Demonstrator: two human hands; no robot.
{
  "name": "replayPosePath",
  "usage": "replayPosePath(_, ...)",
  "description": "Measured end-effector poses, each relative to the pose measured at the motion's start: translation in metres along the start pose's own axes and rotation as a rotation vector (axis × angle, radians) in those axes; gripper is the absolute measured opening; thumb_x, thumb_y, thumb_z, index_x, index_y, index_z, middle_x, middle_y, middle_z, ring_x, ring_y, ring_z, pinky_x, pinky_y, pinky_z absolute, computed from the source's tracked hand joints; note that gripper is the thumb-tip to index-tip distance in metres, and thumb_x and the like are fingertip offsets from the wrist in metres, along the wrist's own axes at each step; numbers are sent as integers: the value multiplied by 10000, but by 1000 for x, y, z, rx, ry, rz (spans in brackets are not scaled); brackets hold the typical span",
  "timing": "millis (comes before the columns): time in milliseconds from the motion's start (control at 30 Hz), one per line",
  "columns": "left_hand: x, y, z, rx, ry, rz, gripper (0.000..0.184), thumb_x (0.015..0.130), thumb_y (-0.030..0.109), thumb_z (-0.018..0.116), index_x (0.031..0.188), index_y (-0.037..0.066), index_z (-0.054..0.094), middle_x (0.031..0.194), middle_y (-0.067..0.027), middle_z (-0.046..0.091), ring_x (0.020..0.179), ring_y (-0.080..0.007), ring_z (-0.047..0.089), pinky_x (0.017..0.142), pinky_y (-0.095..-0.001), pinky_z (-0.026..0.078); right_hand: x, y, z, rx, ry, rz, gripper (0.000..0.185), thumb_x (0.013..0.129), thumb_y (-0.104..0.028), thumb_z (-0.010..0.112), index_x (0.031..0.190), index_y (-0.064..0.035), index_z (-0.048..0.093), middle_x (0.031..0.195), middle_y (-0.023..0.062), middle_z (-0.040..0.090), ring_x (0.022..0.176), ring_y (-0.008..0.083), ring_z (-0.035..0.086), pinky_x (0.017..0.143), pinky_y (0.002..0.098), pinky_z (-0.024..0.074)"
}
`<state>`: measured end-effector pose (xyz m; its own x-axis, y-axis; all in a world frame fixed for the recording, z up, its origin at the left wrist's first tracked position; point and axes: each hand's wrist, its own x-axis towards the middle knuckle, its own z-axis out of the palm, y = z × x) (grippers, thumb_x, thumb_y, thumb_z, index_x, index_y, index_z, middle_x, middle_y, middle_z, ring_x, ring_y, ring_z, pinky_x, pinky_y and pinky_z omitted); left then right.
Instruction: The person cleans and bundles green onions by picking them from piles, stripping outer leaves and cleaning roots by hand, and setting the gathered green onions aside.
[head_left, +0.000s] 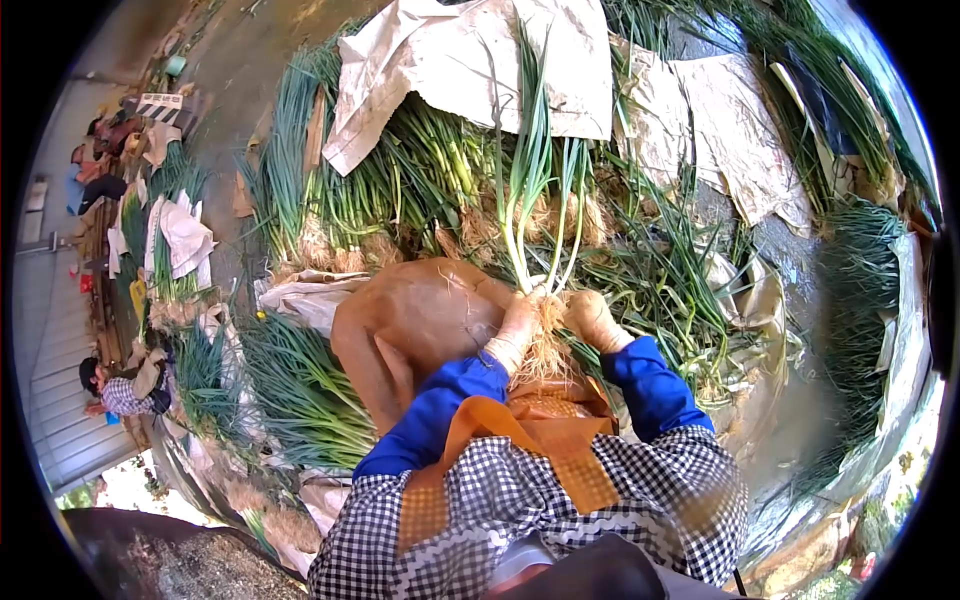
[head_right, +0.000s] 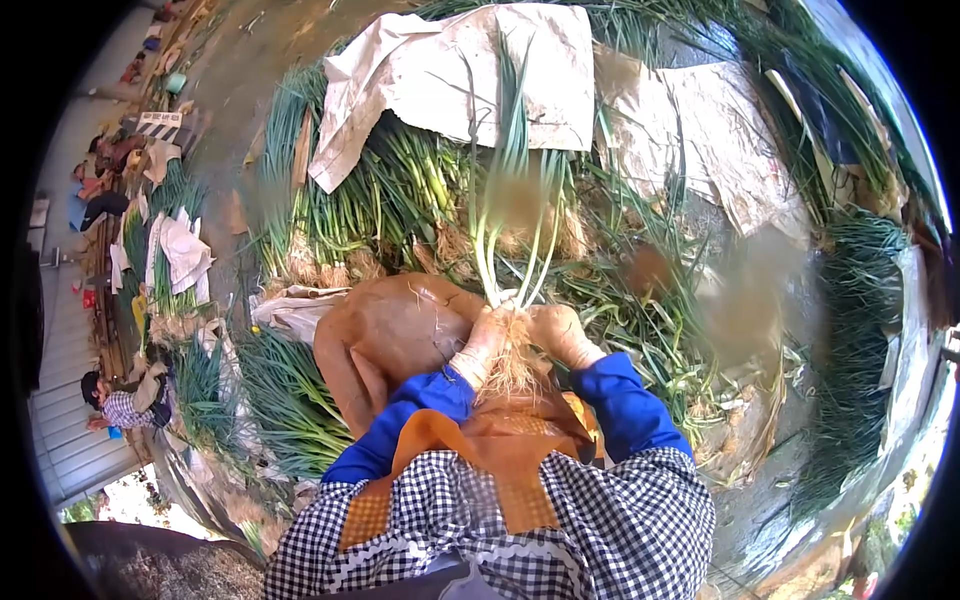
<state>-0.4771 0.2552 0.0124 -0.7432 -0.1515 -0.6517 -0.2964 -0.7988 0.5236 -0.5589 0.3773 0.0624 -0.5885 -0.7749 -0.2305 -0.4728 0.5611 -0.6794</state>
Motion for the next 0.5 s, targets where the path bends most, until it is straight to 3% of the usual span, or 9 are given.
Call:
replayPosePath(33, 4, -5, 0, -132, -4, 19, 309, 871, 175, 485, 1127, 4, 468, 743, -74, 581, 488, -127, 520, 391, -212, 418, -14, -24, -20, 110, 13, 99, 312, 846, -330, 496, 717, -81, 632, 638, 171, 579, 566, 343, 564, 517, 401, 448)
replayPosePath(200, -2, 23, -10, -231, -278, -241, 289, 905, 130, 373, 1175, 42, 428, 836, -118, 589, 604, -174, 580, 428, -219, 464, -70, -30, -67, 249, -452, -410, 377, 865, -383, 484, 724, -60, 619, 690, 177, 579, 584, 301, 540, 555, 383, 423)
replayPosePath(233, -14, 33, 14, -207, -200, -209, 264, 904, 132, 382, 1142, 35, 446, 891, -150, 585, 672, -214, 584, 480, -256, 478, -74, -28, -96, 255, -831, 96, 358, 861, -395, 481, 835, -66, 621, 756, 164, 602, 685, 286, 576, 639, 385, 441)
replayPosePath(267, -17, 37, 31, -184, -128, -169, 242, 903, 134, 392, 1108, 29, 464, 945, -182, 581, 739, -254, 588, 533, -293, 492, -83, 8, -78, -18, -711, 107, 397, 853, -434, 476, 932, -63, 597, 777, 135, 615, 734, 266, 598, 693, 386, 460)
replayPosePath(300, 3, 22, 1, -436, -462, -300, 272, 915, 142, 376, 1152, 28, 447, 1070, -199, 551, 893, -298, 575, 655, -345, 515, -82, 36, -70, -345, -603, 173, 386, 847, -422, 499, 946, -59, 587, 795, 130, 616, 764, 260, 602, 714, 375, 466)
replayPosePath(333, -26, 41, 47, -315, -99, -273, 291, 917, 164, 392, 1169, 28, 445, 1072, -180, 549, 929, -296, 571, 700, -329, 520, -85, 51, -65, -662, -487, 247, 378, 840, -409, 521, 960, -55, 578, 813, 125, 617, 794, 254, 606, 734, 364, 473)
replayPosePath(400, -23, 39, 50, -324, -243, -239, 302, 878, 99, 442, 1167, 11, 451, 1050, -162, 561, 897, -263, 582, 732, -309, 518, -73, 33, -53, 70, 171, 151, 332, 825, -341, 576, 987, -52, 570, 882, 129, 609, 780, 251, 606, 766, 363, 462)
replayPosePath(433, -25, 35, 47, -281, -252, -212, 327, 852, 61, 458, 1173, 1, 450, 1037, -152, 564, 890, -243, 585, 734, -292, 516, -67, 10, -49, 438, 260, 125, 311, 802, -266, 618, 1015, -50, 549, 927, 137, 587, 827, 274, 592, 791, 359, 451)
replayPosePath(500, -23, 44, 47, -180, -316, -141, 405, 787, -27, 472, 1190, -23, 440, 1013, -133, 567, 872, -202, 589, 741, -259, 508, -61, -35, -57, 312, 353, -189, 404, 722, -232, 684, 1055, -61, 530, 1042, 126, 556, 969, 296, 534, 816, 369, 442)
